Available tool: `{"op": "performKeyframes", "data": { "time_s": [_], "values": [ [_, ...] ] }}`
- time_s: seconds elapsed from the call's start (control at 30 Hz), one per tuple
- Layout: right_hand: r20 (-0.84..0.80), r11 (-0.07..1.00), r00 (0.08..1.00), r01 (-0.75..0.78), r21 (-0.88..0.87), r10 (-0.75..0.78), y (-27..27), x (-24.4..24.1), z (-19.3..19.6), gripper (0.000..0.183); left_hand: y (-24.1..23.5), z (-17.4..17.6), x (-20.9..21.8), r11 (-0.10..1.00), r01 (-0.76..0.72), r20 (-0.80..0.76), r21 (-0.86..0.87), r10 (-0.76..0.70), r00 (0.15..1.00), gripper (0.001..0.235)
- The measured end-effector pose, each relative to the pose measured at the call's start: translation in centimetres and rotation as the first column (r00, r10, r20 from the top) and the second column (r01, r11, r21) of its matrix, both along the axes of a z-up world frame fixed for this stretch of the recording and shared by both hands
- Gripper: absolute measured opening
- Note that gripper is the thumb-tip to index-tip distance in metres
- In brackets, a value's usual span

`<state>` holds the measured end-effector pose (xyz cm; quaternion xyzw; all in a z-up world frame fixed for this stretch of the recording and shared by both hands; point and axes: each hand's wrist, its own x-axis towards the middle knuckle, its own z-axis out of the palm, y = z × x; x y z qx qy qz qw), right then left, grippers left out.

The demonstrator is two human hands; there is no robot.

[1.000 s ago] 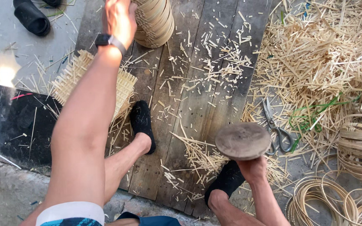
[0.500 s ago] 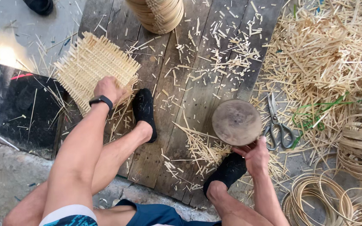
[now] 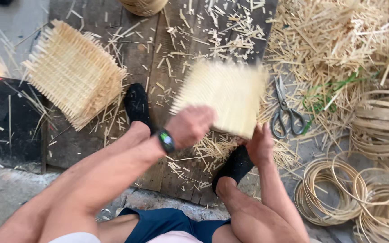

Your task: The person sits on the floor and repeatedly cuts circular pieces from woven bamboo mats using shears and a wooden template. They trim the edges, then place each finished circular tray into a stack.

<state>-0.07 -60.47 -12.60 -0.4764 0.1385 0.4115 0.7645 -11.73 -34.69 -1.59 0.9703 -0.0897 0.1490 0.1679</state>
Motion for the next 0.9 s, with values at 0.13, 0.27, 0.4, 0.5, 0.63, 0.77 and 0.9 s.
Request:
{"op": "performKeyframes", "data": {
  "time_s": [0.13, 0.27, 0.4, 0.5, 0.63, 0.77, 0.9],
  "values": [
    [0.175, 0.962, 0.974, -0.097, -0.257, 0.145, 0.2, 2.1, 1.7, 0.038, -5.2, -4.2, -1.4, 0.995, 0.079, -0.318, -0.066, -0.096, 0.943, 0.035],
    [0.374, 0.886, 0.873, -0.126, -0.446, 0.313, 1.9, 2.9, 2.2, 0.036, -4.7, -6.9, -1.7, 0.959, -0.121, -0.149, -0.254, 0.085, 0.985, 0.052],
    [0.327, 0.759, 0.861, -0.100, -0.643, 0.390, 3.2, 3.1, 1.8, 0.033, -0.6, -10.2, 1.0, 0.340, -0.845, -0.632, -0.412, 0.561, 0.534, 0.070],
    [0.375, 0.753, 0.853, -0.032, -0.657, 0.363, 3.1, 3.8, 1.0, 0.038, 2.0, -13.0, 1.5, -0.043, -0.856, -0.826, -0.516, 0.289, 0.484, 0.053],
    [0.418, 0.797, 0.838, -0.034, -0.603, 0.351, 2.2, 3.6, -0.8, 0.038, 2.8, -15.7, 0.5, -0.070, -0.782, -0.772, -0.620, 0.232, 0.591, 0.043],
    [0.454, 0.762, 0.810, 0.013, -0.648, 0.372, 2.0, 2.8, -1.8, 0.042, 3.5, -15.6, 0.0, -0.198, -0.707, -0.733, -0.679, 0.127, 0.668, 0.043],
    [0.396, 0.704, 0.864, 0.070, -0.707, 0.311, 0.4, 4.1, -1.1, 0.051, 3.9, -15.1, -0.1, -0.166, -0.743, -0.762, -0.648, 0.131, 0.635, 0.043]
  ]
}}
